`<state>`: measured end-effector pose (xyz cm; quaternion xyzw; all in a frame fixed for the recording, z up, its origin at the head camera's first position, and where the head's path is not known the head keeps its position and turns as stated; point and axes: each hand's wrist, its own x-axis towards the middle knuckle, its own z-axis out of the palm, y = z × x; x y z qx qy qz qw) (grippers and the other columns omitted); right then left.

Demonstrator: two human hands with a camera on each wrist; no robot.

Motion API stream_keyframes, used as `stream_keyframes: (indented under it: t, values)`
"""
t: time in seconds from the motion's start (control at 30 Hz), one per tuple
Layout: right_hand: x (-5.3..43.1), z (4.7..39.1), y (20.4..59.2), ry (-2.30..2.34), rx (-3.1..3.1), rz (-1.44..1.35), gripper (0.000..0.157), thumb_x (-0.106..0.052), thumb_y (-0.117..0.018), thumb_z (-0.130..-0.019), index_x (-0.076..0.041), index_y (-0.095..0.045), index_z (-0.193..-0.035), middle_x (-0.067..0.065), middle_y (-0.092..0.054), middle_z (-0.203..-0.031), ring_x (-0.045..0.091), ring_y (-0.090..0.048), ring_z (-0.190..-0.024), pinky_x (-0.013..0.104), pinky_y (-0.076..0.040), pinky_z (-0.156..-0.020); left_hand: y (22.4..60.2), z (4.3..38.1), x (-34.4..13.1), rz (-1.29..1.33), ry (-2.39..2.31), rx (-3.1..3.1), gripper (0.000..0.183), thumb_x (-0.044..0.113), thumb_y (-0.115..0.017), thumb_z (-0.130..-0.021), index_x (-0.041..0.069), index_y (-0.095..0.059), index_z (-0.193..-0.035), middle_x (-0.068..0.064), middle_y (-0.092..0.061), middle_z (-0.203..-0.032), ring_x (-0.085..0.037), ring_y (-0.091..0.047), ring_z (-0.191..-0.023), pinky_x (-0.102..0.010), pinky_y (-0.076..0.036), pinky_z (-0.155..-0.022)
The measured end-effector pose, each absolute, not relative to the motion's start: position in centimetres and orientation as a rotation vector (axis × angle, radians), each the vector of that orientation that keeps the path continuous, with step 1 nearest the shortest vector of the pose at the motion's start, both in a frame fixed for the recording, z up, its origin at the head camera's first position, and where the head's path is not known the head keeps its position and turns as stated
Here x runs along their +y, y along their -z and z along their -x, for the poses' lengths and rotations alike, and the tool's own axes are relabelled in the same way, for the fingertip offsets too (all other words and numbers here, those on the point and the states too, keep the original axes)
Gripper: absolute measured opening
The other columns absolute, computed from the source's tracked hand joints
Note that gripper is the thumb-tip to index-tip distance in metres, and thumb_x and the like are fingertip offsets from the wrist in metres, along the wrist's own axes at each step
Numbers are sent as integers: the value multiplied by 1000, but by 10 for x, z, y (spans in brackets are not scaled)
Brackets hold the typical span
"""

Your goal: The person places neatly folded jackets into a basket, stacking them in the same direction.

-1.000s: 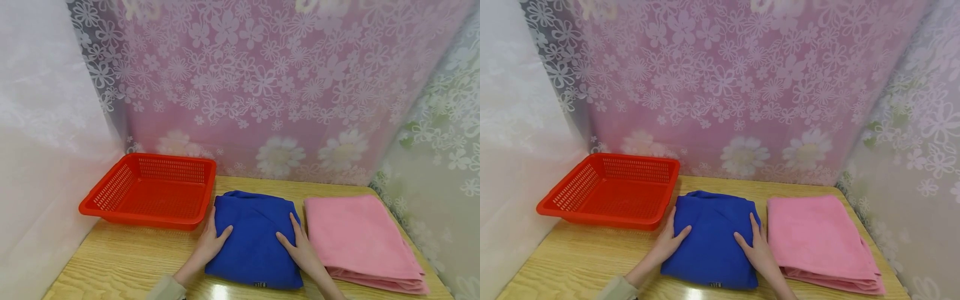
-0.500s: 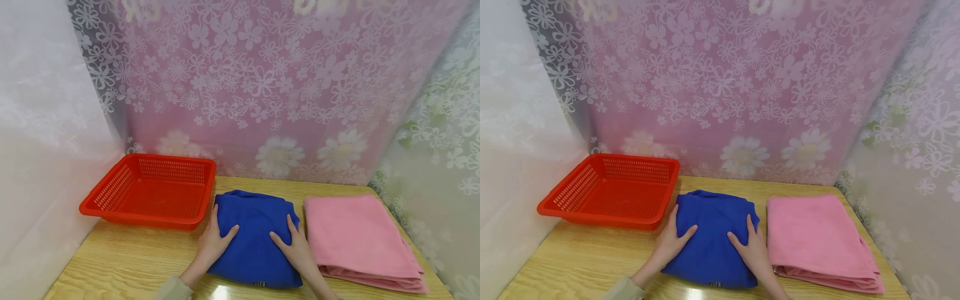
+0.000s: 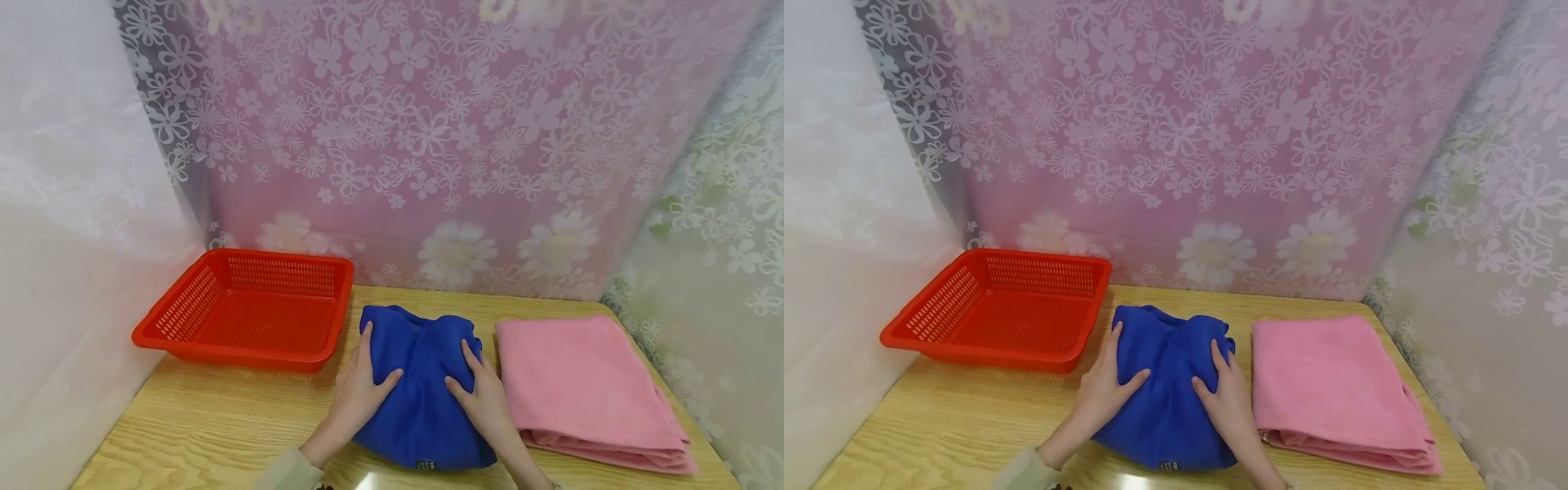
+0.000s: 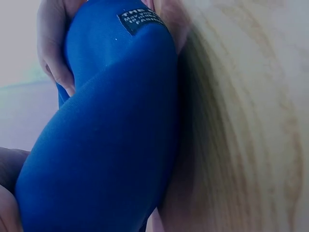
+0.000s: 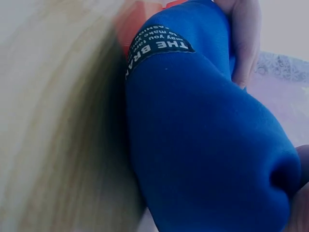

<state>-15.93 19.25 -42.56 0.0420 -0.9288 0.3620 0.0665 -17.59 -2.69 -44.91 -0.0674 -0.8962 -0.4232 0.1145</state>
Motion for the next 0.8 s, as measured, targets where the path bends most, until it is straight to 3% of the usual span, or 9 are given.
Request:
stream_keyframes:
  t: [0.43, 0.8]
  values:
    - [188, 158, 404, -905, -2719, -260, 67, -7, -67, -95, 9, -36, -152, 41, -35, -149, 57, -39, -135, 68, -38, -106, 423, 184, -26, 254, 1222, -2636, 91, 34, -75, -92, 8, -22, -161, -22, -40, -157, -42, -48, -136, -72, -40, -101]
    - [183, 162, 377, -835, -2649, -305, 66, -5, -67, -95, 9, -37, -152, 41, -36, -148, 57, -36, -137, 68, -37, -107, 388, 189, -31, 324, 1132, -2605, 91, 36, -74, -92, 8, -23, -161, -22, -45, -154, -45, -63, -116, -63, -51, -90]
